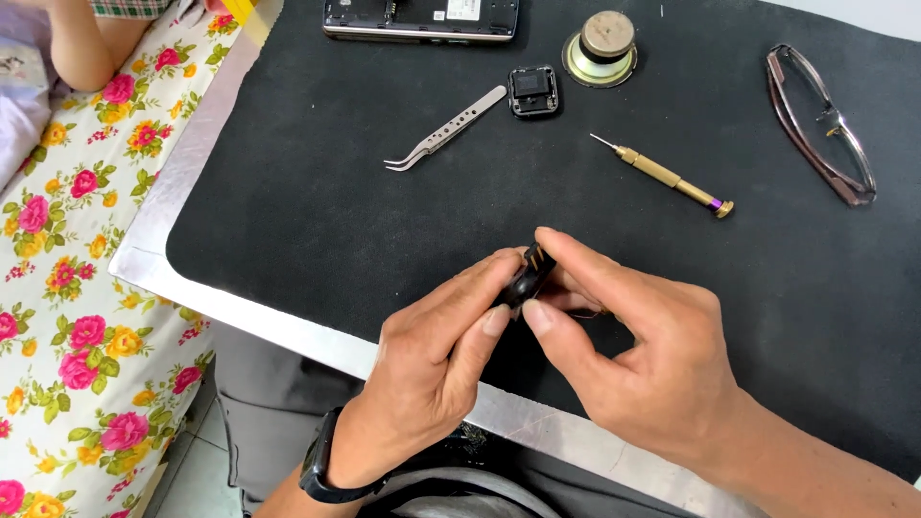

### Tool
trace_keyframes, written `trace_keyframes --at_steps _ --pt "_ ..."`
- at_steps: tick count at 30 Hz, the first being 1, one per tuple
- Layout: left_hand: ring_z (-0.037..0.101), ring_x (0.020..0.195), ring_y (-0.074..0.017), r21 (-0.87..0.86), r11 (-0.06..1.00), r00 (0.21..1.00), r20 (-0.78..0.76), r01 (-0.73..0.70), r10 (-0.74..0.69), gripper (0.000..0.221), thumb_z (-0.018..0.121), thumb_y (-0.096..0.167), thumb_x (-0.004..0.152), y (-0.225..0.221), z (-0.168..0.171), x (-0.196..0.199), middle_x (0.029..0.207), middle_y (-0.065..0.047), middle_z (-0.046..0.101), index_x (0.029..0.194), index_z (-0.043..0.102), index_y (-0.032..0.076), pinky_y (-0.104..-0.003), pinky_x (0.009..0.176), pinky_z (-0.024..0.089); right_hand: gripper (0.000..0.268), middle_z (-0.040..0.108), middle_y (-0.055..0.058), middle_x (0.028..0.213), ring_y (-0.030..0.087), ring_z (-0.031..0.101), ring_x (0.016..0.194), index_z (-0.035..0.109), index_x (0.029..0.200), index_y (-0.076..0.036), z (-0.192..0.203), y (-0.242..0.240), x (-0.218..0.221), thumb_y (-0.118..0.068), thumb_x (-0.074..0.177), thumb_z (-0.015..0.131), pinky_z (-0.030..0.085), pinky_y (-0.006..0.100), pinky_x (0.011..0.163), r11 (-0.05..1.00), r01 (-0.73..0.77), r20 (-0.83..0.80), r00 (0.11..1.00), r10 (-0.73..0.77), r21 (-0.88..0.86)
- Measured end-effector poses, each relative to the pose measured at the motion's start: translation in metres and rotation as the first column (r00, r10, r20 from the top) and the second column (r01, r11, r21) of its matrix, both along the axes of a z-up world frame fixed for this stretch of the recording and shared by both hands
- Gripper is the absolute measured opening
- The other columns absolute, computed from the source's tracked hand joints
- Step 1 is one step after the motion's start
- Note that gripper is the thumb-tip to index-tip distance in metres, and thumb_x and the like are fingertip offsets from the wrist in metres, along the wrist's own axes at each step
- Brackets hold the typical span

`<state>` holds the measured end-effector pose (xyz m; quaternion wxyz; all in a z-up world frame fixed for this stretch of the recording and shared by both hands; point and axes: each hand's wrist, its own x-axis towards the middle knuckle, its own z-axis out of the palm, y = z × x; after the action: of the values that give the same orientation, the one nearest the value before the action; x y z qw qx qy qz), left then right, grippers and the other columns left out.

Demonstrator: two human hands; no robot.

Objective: Repairing a smartwatch by disassembling it, inspecting internal components, and using precision tools.

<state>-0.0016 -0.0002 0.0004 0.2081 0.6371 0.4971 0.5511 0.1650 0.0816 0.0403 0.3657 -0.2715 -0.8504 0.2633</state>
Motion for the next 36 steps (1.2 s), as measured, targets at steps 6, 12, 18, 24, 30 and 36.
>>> trace_keyframes --at_steps 6,12,18,24,30,36 --pt "0.056 0.149 -0.0384 0.017 0.993 0.990 0.079 0.116 -0.117 0.037 0.049 0.013 0.113 -0.002 0.002 -0.007 0.155 -0.025 0.052 0.148 0.046 0.003 -0.046 0.131 0.050 0.037 0.078 0.017 0.111 0.019 0.080 0.089 0.065 0.125 0.006 -0.001 -0.001 0.003 0.004 0.090 0.076 0.066 0.027 0.087 0.990 0.016 -0.010 1.000 -0.015 0.140" --pt "0.053 0.153 -0.0362 0.024 0.995 0.992 0.083 0.096 -0.097 0.039 0.053 0.010 0.113 -0.002 0.000 -0.008 0.160 -0.024 0.047 0.151 0.045 0.008 -0.045 0.133 0.048 0.032 0.078 0.018 0.113 0.024 0.080 0.098 0.065 0.125 0.006 -0.006 -0.001 0.003 0.000 0.096 0.074 0.064 0.030 0.087 0.940 0.031 0.029 0.999 -0.043 0.341" --pt "0.065 0.109 -0.0257 0.087 0.996 1.000 0.026 0.014 -0.017 0.043 0.058 -0.001 0.112 0.001 -0.003 -0.003 0.138 -0.022 0.055 0.151 0.046 0.012 -0.032 0.094 0.057 0.054 0.074 0.020 0.124 0.028 0.078 0.111 0.062 0.128 0.008 -0.006 0.002 -0.002 -0.017 0.088 0.088 0.064 0.033 0.096 0.951 -0.001 0.022 1.000 -0.006 0.309" --pt "0.067 0.119 -0.0284 -0.057 0.991 0.985 0.127 0.125 -0.117 0.038 0.049 0.021 0.109 0.004 0.018 -0.009 0.129 -0.016 0.066 0.138 0.056 -0.001 -0.039 0.105 0.057 0.040 0.075 0.018 0.120 0.026 0.077 0.107 0.063 0.127 0.007 -0.007 0.009 -0.006 -0.001 0.091 0.079 0.062 0.033 0.098 0.979 0.006 -0.030 1.000 0.000 0.205" --pt "0.074 0.095 -0.0171 -0.175 0.983 0.922 0.369 -0.052 0.114 0.027 0.069 -0.001 0.095 -0.001 0.010 -0.002 0.106 -0.011 0.074 0.121 0.067 0.002 -0.025 0.086 0.064 0.035 0.078 0.012 0.114 0.023 0.080 0.099 0.065 0.128 0.001 -0.018 0.019 0.001 0.003 0.094 0.074 0.065 0.032 0.086 0.967 -0.141 0.026 0.990 0.139 0.211" --pt "0.067 0.083 -0.0187 0.080 0.980 0.980 0.088 -0.183 0.176 0.012 0.072 -0.004 0.093 -0.004 0.011 0.002 0.104 -0.013 0.068 0.104 0.072 0.001 -0.027 0.076 0.055 0.035 0.079 0.009 0.113 0.018 0.079 0.098 0.065 0.127 0.002 -0.010 0.011 -0.002 0.004 0.093 0.076 0.063 0.027 0.087 0.961 -0.136 0.083 0.989 0.120 0.241"
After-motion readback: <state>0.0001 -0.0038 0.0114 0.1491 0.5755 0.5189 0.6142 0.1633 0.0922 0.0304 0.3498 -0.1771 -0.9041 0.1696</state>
